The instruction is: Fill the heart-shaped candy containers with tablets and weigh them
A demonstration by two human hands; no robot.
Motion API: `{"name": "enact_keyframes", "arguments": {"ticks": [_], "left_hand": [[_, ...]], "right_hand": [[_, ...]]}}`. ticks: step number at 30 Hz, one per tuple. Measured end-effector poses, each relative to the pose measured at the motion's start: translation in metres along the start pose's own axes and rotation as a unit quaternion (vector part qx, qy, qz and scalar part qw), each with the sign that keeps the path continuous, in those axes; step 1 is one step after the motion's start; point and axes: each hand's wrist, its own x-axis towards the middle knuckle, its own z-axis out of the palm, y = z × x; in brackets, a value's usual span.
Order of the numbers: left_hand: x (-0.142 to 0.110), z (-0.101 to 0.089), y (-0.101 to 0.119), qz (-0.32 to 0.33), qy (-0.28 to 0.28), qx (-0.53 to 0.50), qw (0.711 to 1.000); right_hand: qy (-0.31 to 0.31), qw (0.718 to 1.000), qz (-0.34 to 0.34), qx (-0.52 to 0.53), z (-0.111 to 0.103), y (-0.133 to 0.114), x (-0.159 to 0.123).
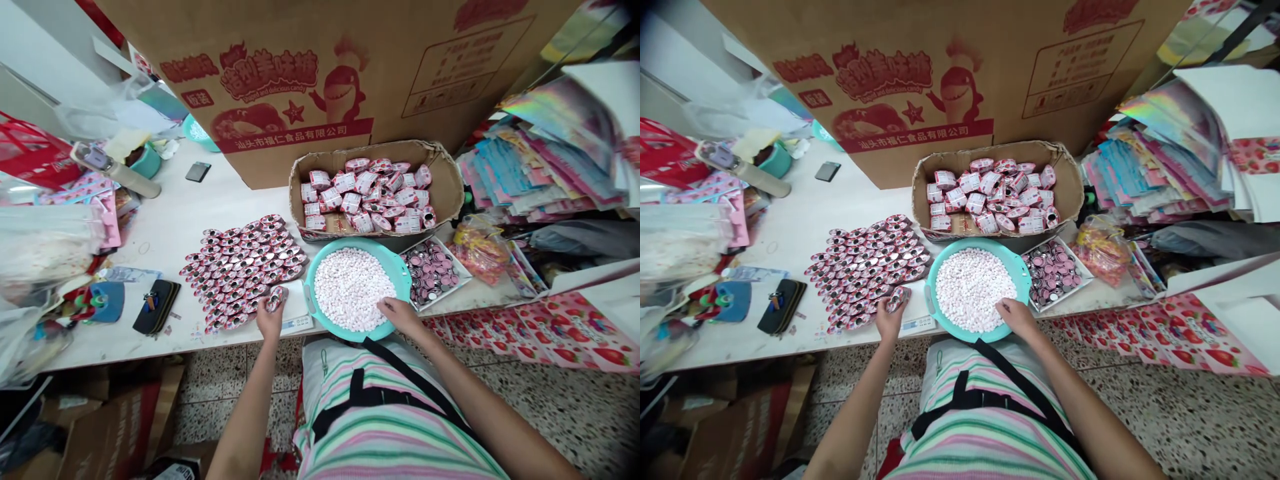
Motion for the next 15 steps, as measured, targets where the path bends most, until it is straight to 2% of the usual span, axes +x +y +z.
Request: {"name": "enact_keyframes", "arguments": {"ticks": [4, 7, 9, 15], "left_hand": [[-0.001, 0.007, -0.01, 0.014, -0.023, -0.001, 1.0], [-0.011, 0.001, -0.016, 0.04, -0.031, -0.027, 0.998], [-0.023, -0.006, -0.023, 0.042, -0.03, -0.028, 0.998], [-0.077, -0.027, -0.055, -0.026, -0.009, 0.032, 0.999]], "right_hand": [[-0.005, 1.0, 0.003, -0.008, 0.0, -0.002, 0.0], [-0.007, 1.0, 0.0, -0.012, 0.001, -0.003, 0.001], [-0.011, 1.0, -0.003, -0.012, 0.003, -0.003, 0.001], [-0.026, 1.0, -0.007, -0.006, 0.004, -0.005, 0.002]]}}
